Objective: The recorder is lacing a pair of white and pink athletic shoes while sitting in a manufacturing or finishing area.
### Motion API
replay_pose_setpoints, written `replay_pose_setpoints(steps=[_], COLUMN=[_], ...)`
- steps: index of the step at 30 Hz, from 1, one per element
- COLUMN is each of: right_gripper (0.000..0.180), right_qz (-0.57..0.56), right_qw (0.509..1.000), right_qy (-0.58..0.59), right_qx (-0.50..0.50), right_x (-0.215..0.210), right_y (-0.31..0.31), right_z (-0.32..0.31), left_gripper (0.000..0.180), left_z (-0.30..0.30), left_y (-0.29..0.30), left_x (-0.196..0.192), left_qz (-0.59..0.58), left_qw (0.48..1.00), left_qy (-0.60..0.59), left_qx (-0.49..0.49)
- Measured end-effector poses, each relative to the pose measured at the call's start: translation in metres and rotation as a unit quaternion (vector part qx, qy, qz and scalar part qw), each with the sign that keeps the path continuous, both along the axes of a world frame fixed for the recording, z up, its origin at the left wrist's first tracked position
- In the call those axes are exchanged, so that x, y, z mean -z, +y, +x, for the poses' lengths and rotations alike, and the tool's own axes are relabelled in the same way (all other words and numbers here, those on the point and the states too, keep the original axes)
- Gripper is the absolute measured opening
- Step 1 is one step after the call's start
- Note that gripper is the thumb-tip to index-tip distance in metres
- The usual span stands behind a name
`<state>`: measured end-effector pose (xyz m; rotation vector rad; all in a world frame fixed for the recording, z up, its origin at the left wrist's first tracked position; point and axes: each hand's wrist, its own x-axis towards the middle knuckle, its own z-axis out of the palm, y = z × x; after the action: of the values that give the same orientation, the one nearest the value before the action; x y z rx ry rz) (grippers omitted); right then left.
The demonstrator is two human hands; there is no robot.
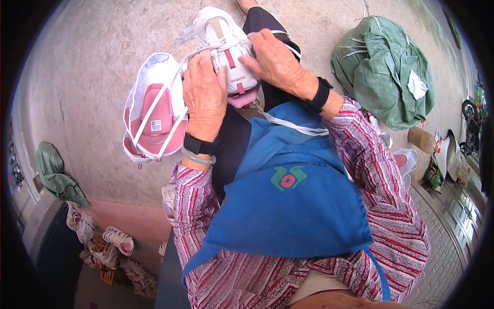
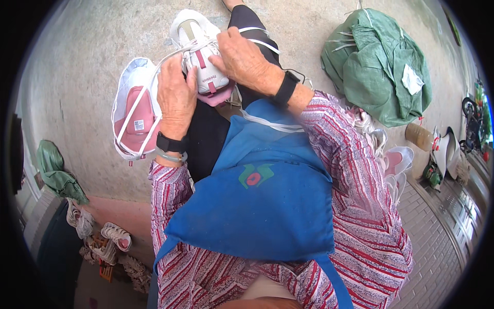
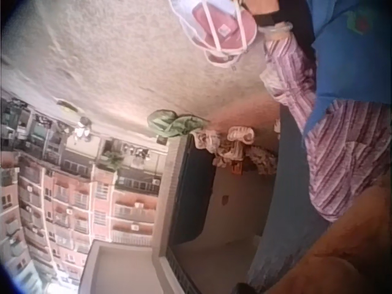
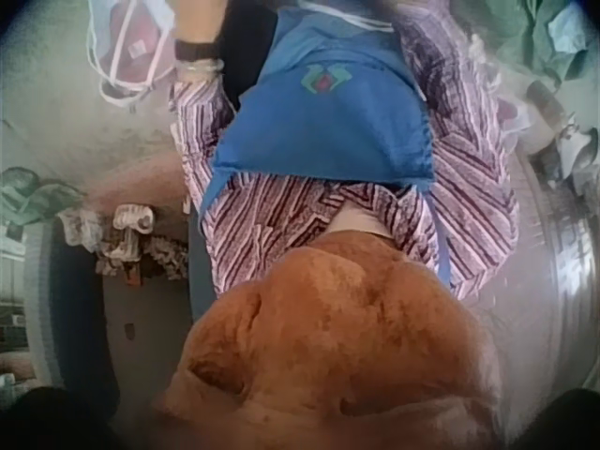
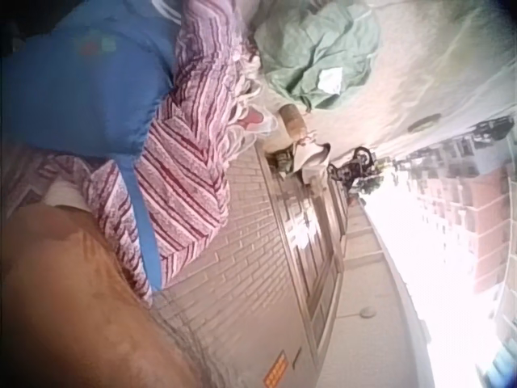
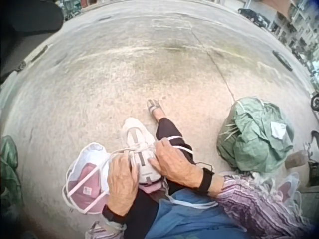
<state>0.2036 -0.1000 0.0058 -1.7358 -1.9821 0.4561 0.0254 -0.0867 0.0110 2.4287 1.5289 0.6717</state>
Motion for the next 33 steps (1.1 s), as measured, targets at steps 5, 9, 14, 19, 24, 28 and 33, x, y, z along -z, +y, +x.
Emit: replay_pose_setpoints(steps=[5,9,14,19,24,28,33], right_gripper=[0.025,0.021,0.026,0.04,0.027,0.016,0.02], right_qz=[-0.042,0.011,-0.035,-0.086,0.004,0.014,0.027], right_qw=[0.996,0.986,0.99,0.979,0.992,0.987,0.991], right_qy=[-0.08,-0.164,-0.088,-0.062,-0.065,-0.096,-0.09], right_qx=[0.023,0.03,-0.108,-0.173,-0.11,-0.125,-0.096], right_x=[0.0,0.019,0.031,0.028,0.034,0.017,0.035], right_y=[-0.004,0.003,0.016,0.027,0.031,0.028,0.017], right_z=[-0.02,-0.02,0.012,0.022,0.027,0.011,0.008], left_gripper=[0.034,0.017,0.016,0.016,0.017,0.023,0.017], left_z=[0.006,0.006,-0.005,0.002,0.008,0.0,0.006], left_y=[0.004,0.019,0.023,0.013,0.028,0.03,0.02], left_x=[0.01,0.022,0.034,0.032,0.026,0.022,0.055], left_qz=[-0.018,-0.081,-0.107,-0.014,-0.054,-0.031,-0.017], left_qw=[0.99,0.987,0.991,1.0,0.995,0.995,0.996], left_qy=[0.139,0.138,0.055,-0.014,-0.083,-0.077,0.047], left_qx=[-0.016,0.02,0.059,-0.009,0.017,0.062,0.079])
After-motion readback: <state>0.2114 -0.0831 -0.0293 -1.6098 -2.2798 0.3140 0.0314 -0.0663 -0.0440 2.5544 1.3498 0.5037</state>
